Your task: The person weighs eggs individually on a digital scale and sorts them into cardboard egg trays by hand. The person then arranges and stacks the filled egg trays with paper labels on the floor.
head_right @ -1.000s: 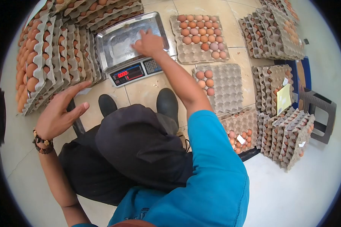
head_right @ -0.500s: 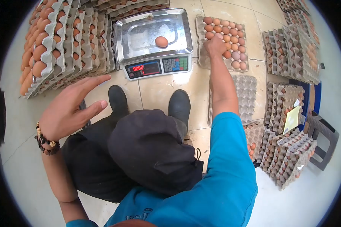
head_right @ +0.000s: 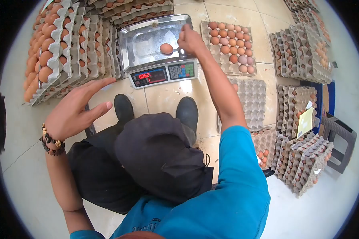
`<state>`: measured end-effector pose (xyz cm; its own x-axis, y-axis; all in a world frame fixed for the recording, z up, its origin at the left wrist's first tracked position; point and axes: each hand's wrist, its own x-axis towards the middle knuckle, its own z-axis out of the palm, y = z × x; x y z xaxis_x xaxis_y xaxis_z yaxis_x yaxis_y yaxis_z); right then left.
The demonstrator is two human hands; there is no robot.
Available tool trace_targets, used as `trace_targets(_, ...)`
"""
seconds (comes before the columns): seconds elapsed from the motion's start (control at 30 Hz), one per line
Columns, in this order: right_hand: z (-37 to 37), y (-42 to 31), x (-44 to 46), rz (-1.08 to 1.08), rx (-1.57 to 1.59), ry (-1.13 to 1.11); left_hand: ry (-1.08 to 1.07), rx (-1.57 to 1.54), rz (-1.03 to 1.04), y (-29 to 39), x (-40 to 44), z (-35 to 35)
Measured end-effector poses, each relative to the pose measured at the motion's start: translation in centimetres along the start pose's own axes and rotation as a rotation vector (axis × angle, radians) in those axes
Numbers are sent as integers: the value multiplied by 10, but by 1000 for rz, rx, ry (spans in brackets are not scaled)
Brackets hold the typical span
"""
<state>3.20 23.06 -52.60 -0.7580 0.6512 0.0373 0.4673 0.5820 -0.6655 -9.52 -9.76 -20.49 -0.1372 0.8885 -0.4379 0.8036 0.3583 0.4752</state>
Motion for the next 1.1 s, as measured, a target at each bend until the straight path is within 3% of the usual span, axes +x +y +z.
trace_targets(0.13, 10, -20, -2, -57, -266, -111, 19, -15, 11, -9, -4, 3)
trace_targets(0.23, 10, -18, -5, -107, -254, -101, 29, -12, 23, -10, -5, 3)
trace_targets(0.3, 6, -30, -11, -125, -288, 45, 64, 8, 51, -13, -8, 6)
trace_targets(0.33, 4, -41, -15, -134, -307, 118, 50, -4, 29, -11, -8, 4)
trace_targets(0.43, 21, -68, -23, -201, -340, 41, -24, -42, -50, 2, -7, -5)
trace_targets(0.5, 52, -61, -24, -309, -550, -9, -107, -57, -113, 12, -2, -10)
trace_targets(0.63, 61, -65, -54, -147, -342, -26, -67, 3, -41, 7, -2, -3)
trace_targets(0.7, 45, -75, -85, -36, -49, 106, -74, 11, -41, 9, -2, -3)
trace_targets(0.8, 20, -58, -156, 20, 226, 539, -89, 9, -22, 9, 0, -2)
trace_targets(0.87, 16, -10, -207, 288, 324, 709, -90, 16, -12, 9, 1, -2)
trace_targets(0.9, 17, 23, -233, 364, 231, 846, -87, 20, 2, 9, 1, -1)
trace_targets(0.93, -9, 27, -258, 464, 291, 832, -80, 22, 16, 9, 2, 0)
trace_targets(1.0, -23, 68, -298, 712, 62, 910, -80, 32, 15, 12, 3, 0)
trace_targets(1.1, -35, 115, -327, 724, -14, 978, -83, 31, 12, 12, 4, 1)
